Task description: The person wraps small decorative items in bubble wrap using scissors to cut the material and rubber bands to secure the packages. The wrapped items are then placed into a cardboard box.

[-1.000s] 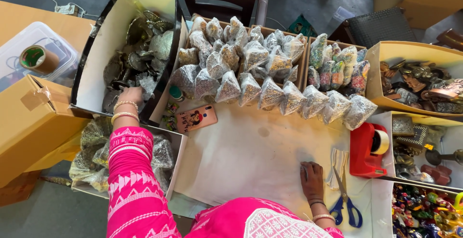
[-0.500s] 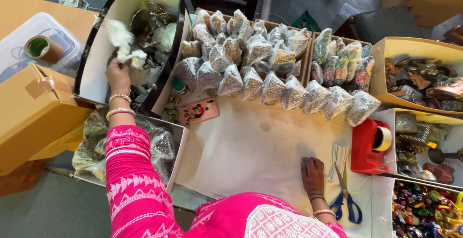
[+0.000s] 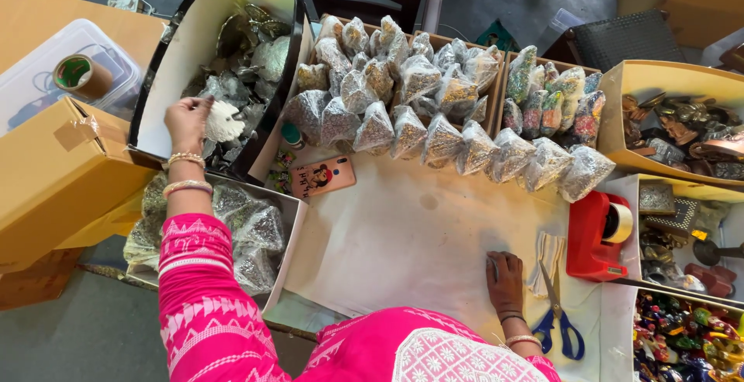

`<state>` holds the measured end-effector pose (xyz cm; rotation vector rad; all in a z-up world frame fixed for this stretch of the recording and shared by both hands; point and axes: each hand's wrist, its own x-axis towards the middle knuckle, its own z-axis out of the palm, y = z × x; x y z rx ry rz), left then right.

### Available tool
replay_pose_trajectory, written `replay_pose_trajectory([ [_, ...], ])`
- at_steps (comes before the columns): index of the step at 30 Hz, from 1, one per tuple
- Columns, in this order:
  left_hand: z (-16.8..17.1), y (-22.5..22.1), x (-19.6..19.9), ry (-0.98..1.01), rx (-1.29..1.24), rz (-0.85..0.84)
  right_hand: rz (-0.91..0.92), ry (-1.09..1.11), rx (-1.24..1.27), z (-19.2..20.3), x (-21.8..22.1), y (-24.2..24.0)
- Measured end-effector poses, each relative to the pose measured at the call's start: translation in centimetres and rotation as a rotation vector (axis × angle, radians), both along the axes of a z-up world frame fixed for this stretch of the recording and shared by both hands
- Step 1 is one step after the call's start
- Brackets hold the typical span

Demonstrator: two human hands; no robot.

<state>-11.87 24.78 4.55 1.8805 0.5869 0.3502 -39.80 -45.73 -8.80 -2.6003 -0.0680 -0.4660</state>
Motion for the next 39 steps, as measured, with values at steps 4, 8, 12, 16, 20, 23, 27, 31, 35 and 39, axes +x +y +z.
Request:
replay_pose_trajectory([
  [4, 2.3, -0.6, -1.5, -0.251, -0.3, 0.161, 0.003, 0.003, 0.001, -0.3, -0.1, -0.2],
  [8, 7.2, -7.0, -6.4, -0.454, -0.541, 0.088, 0.011, -0.008, 0.002, -0.5, -0.1, -0.2],
  [12, -0.2, -17.5, -9.3, -0.452, -0.262, -0.346, -0.073, 0.08, 0.142, -2.5, 1.0, -0.2],
  [16, -4.8, -31.5, -14.7, -0.189, -0.072, -0.657, 0.14, 0.493, 1.235, 4.4, 4.4, 7.7],
  [20, -2.7, -37.7, -17.7, -0.07, -0.143, -0.826, 0.328, 0.622, 1.287, 4.8, 5.8, 11.5],
  [23, 0.0, -35.8, -16.7, -0.199, 0.012, -0.842, 0.374, 0.645, 1.182, 2.6, 6.8, 10.5],
  [27, 4.5, -25.1, -12.5, -0.422, 0.302, -0.612, 0.161, 0.64, 1.096, 1.5, 7.0, 8.2],
  [31, 3.8, -10.7, -4.1, -0.401, 0.719, -0.196, 0.082, 0.578, 0.932, -6.6, 5.4, 3.2],
  [35, 3.8, -2.7, 1.8, 0.049, 0.643, -0.128, -0.011, 0.607, 0.988, -6.2, 5.3, 3.3],
  [39, 0.0, -0.1, 6.6, 0.347, 0.768, -0.307, -0.103, 0.588, 1.024, -6.9, 5.2, 3.5],
])
